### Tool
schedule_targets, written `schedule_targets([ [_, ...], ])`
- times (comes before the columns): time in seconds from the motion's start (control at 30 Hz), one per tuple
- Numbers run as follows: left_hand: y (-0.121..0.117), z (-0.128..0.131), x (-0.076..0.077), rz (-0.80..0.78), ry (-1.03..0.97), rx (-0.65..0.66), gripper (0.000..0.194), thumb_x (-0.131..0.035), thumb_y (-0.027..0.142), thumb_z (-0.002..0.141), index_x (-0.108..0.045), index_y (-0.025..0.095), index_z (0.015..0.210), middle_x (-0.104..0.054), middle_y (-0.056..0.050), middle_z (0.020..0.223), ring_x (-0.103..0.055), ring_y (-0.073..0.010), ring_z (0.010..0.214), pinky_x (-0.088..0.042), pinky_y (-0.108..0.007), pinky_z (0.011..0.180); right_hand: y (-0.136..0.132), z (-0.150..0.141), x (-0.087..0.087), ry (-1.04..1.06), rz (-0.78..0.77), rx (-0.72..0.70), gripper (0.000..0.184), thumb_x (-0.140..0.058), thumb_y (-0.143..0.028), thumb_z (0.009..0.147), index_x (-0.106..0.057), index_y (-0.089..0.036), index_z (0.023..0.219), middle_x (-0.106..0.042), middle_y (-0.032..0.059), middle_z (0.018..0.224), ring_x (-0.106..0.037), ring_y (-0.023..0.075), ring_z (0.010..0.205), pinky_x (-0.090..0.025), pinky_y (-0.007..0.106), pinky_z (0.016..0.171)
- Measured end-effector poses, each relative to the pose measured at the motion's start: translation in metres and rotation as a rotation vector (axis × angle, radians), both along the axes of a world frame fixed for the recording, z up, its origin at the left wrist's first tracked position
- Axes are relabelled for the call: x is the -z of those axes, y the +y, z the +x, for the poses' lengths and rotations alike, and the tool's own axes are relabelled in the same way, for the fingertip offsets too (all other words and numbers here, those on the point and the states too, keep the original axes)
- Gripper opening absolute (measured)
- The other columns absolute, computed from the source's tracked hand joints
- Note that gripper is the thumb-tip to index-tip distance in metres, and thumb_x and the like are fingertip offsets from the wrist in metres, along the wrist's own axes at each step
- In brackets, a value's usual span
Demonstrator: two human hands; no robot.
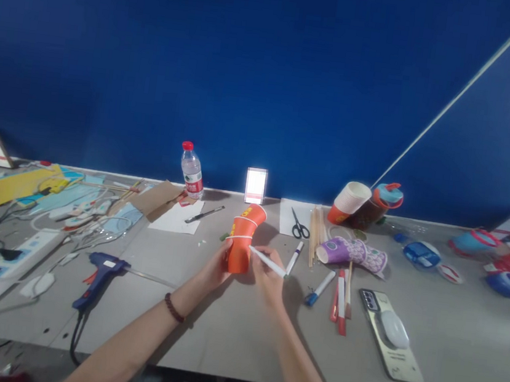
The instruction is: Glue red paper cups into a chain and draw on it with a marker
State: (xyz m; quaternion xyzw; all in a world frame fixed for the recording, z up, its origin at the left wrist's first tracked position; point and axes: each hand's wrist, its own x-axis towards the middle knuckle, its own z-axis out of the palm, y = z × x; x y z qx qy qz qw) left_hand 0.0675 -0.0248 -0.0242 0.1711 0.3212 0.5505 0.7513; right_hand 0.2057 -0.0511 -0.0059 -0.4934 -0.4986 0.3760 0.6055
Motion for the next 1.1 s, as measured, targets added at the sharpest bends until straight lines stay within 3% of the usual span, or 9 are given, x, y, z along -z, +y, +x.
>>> schedule_targets([
  [0.13,0.0024,-0.0003,0.0024,0.015,-0.010,-0.016,0.043,-0.079,0.045,0.067,-0.064,0.017,0.097,-0.069,-0.003,0.083,-0.064,-0.0156,0.072,-0.049,-0.028,0.073,-0.0033,-0.0045,-0.0012,-0.064,-0.003,-0.016,0.026,-0.065,-0.047,0.082,-0.065,-0.020,0.085,-0.069,0.0041,0.081,-0.065,0.0189,0.073,-0.054,0.030,0.065],
  [0.33,0.0019,-0.0014,0.0022,0.024,-0.011,-0.005,0.040,-0.076,0.042,0.071,-0.063,0.017,0.099,-0.069,-0.003,0.080,-0.064,-0.0159,0.071,-0.049,-0.029,0.073,-0.0057,-0.0068,-0.0038,-0.100,-0.008,-0.019,0.020,-0.064,-0.040,0.083,-0.066,-0.021,0.087,-0.067,0.0025,0.080,-0.062,0.0167,0.070,-0.051,0.027,0.063],
  [1.1,-0.0003,-0.0044,-0.0005,0.023,-0.020,0.044,0.041,-0.069,0.043,0.079,-0.062,0.014,0.107,-0.071,-0.010,0.091,-0.067,-0.0195,0.081,-0.052,-0.032,0.081,-0.0089,-0.0071,0.0005,-0.106,-0.017,-0.074,0.018,-0.065,-0.038,0.082,-0.068,-0.021,0.083,-0.074,0.0092,0.097,-0.068,0.0254,0.092,-0.054,0.039,0.081],
])
